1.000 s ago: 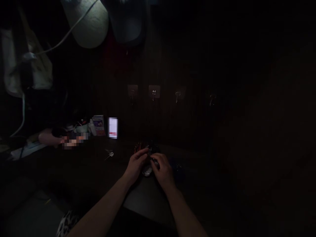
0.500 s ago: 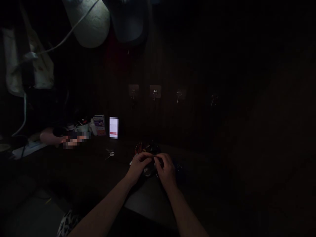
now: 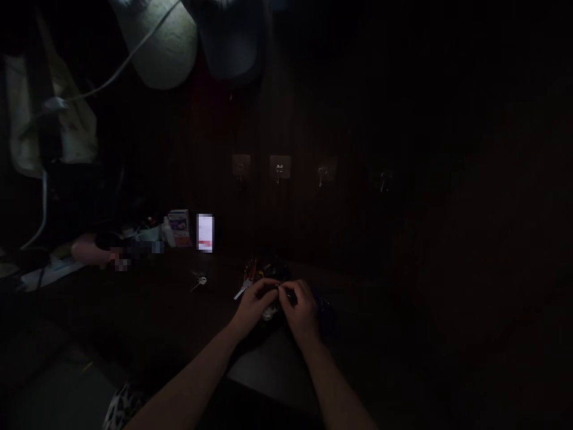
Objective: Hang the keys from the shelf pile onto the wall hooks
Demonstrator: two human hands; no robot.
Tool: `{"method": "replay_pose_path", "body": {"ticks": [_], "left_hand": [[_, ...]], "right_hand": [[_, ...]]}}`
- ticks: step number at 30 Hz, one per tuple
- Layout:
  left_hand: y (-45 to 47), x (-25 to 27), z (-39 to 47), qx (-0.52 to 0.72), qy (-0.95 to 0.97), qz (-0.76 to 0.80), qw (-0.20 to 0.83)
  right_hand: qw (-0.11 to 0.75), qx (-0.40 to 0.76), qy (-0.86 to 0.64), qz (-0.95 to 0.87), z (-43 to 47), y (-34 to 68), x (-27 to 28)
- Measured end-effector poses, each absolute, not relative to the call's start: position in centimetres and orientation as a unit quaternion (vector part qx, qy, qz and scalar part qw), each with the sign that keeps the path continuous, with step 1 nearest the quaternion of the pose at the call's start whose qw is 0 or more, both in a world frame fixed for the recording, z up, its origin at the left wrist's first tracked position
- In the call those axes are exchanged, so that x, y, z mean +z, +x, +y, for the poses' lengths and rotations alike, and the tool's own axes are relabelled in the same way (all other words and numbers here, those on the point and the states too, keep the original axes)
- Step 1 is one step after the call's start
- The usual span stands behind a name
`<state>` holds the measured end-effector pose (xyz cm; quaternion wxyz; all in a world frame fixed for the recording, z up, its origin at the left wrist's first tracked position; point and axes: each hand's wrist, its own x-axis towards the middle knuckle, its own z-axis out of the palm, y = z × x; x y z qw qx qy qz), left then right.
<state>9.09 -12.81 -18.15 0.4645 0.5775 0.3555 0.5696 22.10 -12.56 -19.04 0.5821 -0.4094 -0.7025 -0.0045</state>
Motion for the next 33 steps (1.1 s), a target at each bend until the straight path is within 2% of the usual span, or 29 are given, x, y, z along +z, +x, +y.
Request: {"method": "replay_pose_path", "body": {"ticks": [12,24,33], "left_hand": [[9.03,-17.95,-13.14,0.537,0.493,0.309,0.611],[9.01,-17.31,-13.38,0.541,0.52,0.309,0.585],[8.72,-17.95,-12.6,0.608,0.431,0.301,0.595]], "right_hand": [[0.589,0.05,-0.409,-0.695,-13.04,22.16,-18.71],[0.593,0.055,-0.408,-0.692,-13.31,22.28,-18.45],[0.609,0.076,-0.462,-0.64,-12.69,22.55,-18.93]]}}
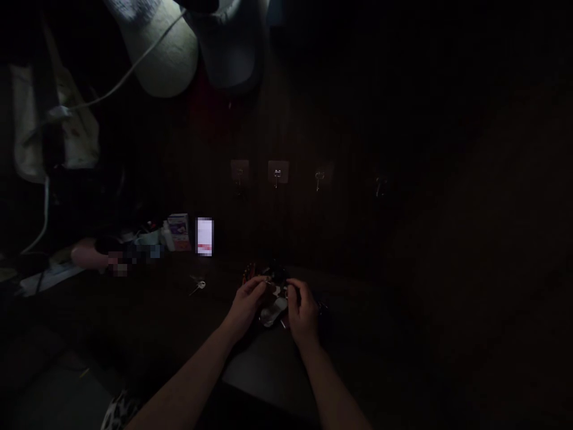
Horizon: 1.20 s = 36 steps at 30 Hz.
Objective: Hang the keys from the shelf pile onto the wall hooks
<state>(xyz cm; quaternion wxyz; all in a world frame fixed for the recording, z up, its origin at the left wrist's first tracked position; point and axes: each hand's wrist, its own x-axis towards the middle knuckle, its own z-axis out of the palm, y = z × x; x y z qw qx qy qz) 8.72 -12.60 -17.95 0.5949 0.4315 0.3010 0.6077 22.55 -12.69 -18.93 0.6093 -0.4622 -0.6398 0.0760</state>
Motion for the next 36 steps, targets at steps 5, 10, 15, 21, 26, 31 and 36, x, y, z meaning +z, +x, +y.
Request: {"method": "replay_pose_path", "body": {"ticks": [5,10,15,21,26,31,36], "left_hand": [[7.7,-16.7,-11.7,0.649,0.396,0.324,0.563],[5.7,-14.3,-9.8,0.674,0.411,0.356,0.5],[3.8,-11.7,-7.6,0.702,0.446,0.395,0.39],[1.6,-7.9,-4.3,0.724,0.488,0.428,0.233],[0.2,-4.3,-2.1,0.744,0.501,0.394,0.199],[-0.5,-1.8,0.1,0.725,0.537,0.402,0.156],[-1.3,0.0,1.6,0.687,0.587,0.426,0.029]], "right_hand": [[0.613,0.079,-0.475,-0.627,-12.3,22.6,-19.3],[0.609,0.076,-0.472,-0.633,-12.3,22.6,-19.4],[0.604,0.087,-0.479,-0.631,-12.5,22.4,-19.1],[0.608,0.084,-0.475,-0.631,-12.6,22.3,-18.9],[0.6,0.1,-0.469,-0.64,-12.2,22.1,-19.4],[0.597,0.119,-0.481,-0.631,-11.9,22.0,-19.7],[0.599,0.143,-0.484,-0.622,-11.8,22.0,-19.7]]}}
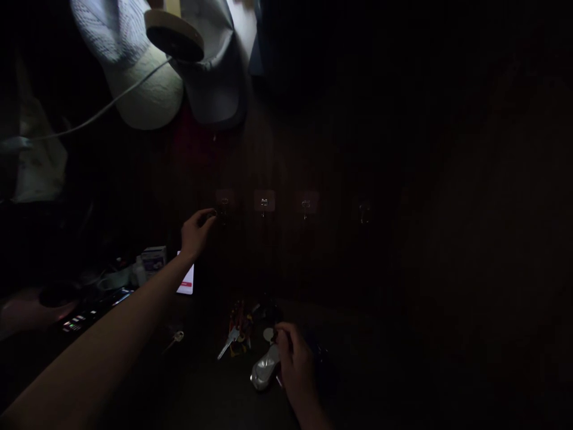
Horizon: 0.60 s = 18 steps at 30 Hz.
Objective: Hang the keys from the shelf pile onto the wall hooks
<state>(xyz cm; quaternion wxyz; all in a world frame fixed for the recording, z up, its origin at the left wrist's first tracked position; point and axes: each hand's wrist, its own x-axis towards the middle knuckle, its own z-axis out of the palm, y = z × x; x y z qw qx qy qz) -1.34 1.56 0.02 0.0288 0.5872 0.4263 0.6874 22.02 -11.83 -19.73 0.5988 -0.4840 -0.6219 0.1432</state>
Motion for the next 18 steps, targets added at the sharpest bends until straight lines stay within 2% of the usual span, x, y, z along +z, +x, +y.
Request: {"method": "replay_pose_path", "body": {"ticks": [7,18], "left_hand": [[-1.8,1.1,2.1,0.63,0.635,0.446,-0.016],[-2.4,1.5,3.1,0.558,0.675,0.483,-0.017]], "right_hand": [[0.593,0.162,-0.487,-0.62,-11.9,22.1,-19.7],[0.572,0.177,-0.51,-0.617,-12.0,22.1,-19.5]]}}
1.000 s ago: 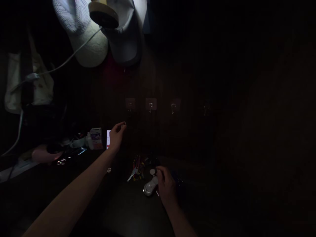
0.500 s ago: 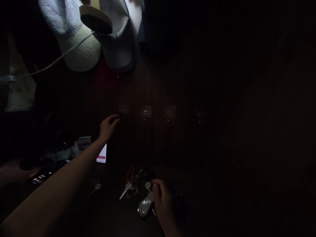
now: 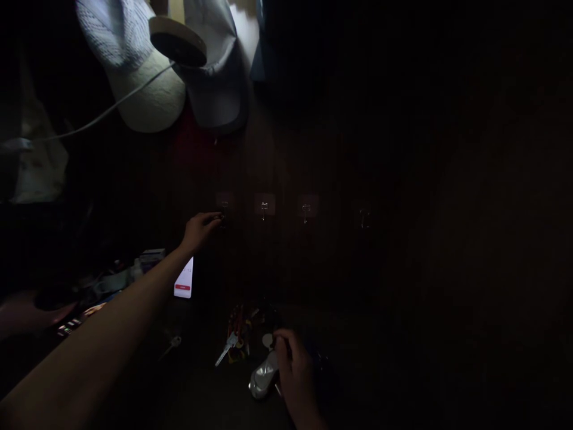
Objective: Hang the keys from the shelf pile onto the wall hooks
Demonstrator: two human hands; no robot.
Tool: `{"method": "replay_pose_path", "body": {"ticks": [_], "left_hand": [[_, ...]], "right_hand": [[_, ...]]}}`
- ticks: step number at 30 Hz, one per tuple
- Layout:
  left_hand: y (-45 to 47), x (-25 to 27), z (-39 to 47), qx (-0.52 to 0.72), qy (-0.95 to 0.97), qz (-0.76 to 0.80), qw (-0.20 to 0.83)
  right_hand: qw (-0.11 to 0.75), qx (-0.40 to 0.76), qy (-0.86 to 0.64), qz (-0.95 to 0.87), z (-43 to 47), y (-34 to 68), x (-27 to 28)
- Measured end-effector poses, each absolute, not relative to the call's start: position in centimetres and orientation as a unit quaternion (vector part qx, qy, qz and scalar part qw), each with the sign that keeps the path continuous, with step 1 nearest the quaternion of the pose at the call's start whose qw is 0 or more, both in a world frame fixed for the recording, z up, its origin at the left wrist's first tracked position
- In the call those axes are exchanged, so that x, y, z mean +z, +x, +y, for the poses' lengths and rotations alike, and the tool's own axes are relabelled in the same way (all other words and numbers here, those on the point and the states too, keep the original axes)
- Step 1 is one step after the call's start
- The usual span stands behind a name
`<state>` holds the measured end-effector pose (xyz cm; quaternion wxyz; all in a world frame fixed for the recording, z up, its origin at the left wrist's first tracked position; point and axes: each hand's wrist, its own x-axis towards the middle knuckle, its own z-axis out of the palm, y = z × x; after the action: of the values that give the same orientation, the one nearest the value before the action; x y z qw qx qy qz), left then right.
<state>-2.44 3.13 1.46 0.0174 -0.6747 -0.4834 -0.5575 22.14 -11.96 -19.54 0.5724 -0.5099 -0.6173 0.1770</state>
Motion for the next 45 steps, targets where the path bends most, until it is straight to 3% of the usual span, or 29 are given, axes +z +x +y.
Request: {"method": "replay_pose_path", "body": {"ticks": [17,33,45], "left_hand": [[-0.9,-1.7,3.1,-0.669,-0.566,-0.429,-0.218],[-1.2,-6.8,1.5,-0.656,-0.53,-0.465,-0.269],[0.5,-13.8,-2.9,-0.587,-0.567,-0.474,-0.332]], "right_hand": [[0.586,0.171,-0.504,-0.611,-11.7,22.0,-19.6],[0.593,0.207,-0.498,-0.598,-11.2,22.1,-20.0],[0.592,0.204,-0.499,-0.6,-11.5,22.0,-19.7]]}}
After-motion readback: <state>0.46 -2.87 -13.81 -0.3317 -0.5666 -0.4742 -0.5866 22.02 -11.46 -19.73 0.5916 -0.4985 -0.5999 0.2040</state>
